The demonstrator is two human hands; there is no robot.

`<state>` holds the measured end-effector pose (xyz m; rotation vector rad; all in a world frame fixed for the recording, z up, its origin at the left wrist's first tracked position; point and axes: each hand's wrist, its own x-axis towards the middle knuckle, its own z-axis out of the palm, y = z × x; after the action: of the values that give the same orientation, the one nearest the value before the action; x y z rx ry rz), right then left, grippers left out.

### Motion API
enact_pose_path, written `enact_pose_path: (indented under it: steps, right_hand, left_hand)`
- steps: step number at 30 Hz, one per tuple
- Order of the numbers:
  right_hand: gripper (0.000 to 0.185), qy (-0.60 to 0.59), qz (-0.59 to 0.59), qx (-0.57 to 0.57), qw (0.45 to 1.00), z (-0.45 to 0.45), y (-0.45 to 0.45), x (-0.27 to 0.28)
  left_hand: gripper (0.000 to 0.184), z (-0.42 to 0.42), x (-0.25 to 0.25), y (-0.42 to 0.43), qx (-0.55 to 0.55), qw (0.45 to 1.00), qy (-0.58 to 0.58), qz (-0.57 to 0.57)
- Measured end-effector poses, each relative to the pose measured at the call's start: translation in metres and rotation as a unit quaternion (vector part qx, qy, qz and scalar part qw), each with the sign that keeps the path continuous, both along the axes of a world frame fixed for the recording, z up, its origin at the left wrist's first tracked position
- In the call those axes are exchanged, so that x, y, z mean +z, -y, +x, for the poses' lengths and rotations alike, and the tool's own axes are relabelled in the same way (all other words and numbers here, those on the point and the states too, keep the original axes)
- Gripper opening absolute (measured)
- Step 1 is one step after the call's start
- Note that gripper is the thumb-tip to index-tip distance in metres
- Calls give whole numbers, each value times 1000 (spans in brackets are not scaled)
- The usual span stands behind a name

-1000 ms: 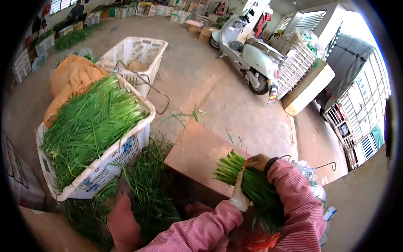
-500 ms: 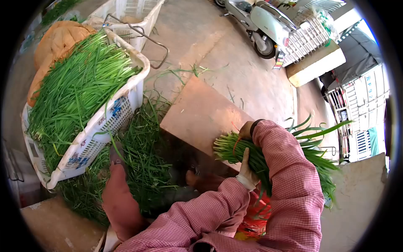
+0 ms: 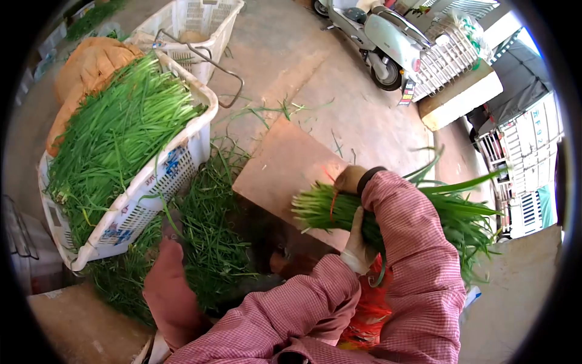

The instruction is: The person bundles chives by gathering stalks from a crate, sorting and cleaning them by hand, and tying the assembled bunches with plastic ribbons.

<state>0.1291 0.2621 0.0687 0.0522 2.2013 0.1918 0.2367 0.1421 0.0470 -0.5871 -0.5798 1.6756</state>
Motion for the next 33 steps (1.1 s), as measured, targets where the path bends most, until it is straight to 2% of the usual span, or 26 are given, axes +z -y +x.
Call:
enact_pose_path:
  steps: [1,2,3,4,5,6,7,8,9,10,12,14,15,16,18,19,20,21,22,24,26,28,30,31,32,33]
  right_hand:
    - [22,-96,-60,-127,985,-12,17,26]
    - [20,-188,-121,-249,942,-20,28,40]
    - [20,-195,-131,-243,941,-25,33,45]
    - [18,-254,-188,-251,915,-30,39,48]
    - [17,-308,-244,-258,883,-34,44,48]
    - [17,-311,-254,-252,881,-32,44,32]
    - [16,-372,-271,-192,867,-25,41,2]
    - [16,-432,-283,-132,846,-17,39,-26]
    - [14,-495,-166,3,853,-5,45,-52]
    - [13,-540,-42,132,830,9,55,-73]
    - [14,-652,-58,-23,756,35,80,-78]
    - [20,-702,-121,-87,696,54,101,-94]
    - [26,-713,-180,-167,657,60,114,-99]
    - [23,-734,-199,-198,618,65,121,-104]
    - [15,-754,-327,-313,476,68,132,-123]
    - [15,-756,-326,-313,473,67,137,-125]
    - [12,-762,-361,-346,412,66,142,-126]
    - [12,-763,-394,-377,347,65,143,-126]
    - [12,-765,-393,-378,342,66,141,-124]
    - [17,-630,-404,-548,372,73,141,-118]
    - [19,-599,-440,-584,326,74,144,-133]
    - [19,-590,-462,-593,295,76,149,-134]
    - [24,-577,-472,-615,255,79,160,-132]
    - [24,-646,-393,-524,392,88,164,-114]
    - [22,-674,-331,-484,450,93,165,-107]
    - [21,-699,-323,-439,463,95,164,-101]
  left_hand:
    - [42,-11,6,2,63,995,-65,-30]
    - [41,-23,8,2,127,981,-131,-60]
    - [41,-35,8,2,121,974,-155,-115]
    - [41,-43,-18,-3,128,971,-165,-121]
    - [36,-52,-63,-12,126,912,-354,-165]
    - [34,-59,-78,-6,124,866,-447,-188]
    - [31,-67,-94,0,121,810,-532,-212]
    - [30,-79,-96,19,-22,643,-747,-169]
    - [30,-93,-97,44,-169,414,-887,-110]
    - [29,-105,-95,68,-305,147,-940,-38]
    - [42,-151,-42,105,-219,261,-940,-15]
    - [70,-184,-13,107,-119,319,-927,-159]
    - [87,-192,-8,96,-30,65,-972,-224]
    - [104,-200,-3,85,67,-196,-940,-270]
    - [122,-207,2,60,-171,-215,-938,-211]
    - [129,-210,-14,50,-244,-204,-932,-175]
    - [128,-204,-22,50,-273,-175,-933,-158]
    - [127,-193,-31,50,-273,-205,-924,-171]
    - [126,-179,-39,53,-272,-235,-915,-183]
    - [116,-146,-41,67,-210,-261,-905,-262]
    - [66,-117,-81,74,-117,-412,-830,-358]
    - [59,-105,-101,73,-65,-433,-799,-412]
    - [60,-112,-104,71,-71,-396,-816,-416]
    - [67,-119,-86,70,-102,-352,-842,-395]
    - [74,-126,-83,64,-137,-386,-828,-384]
    - [70,-128,-80,58,-203,-361,-833,-367]
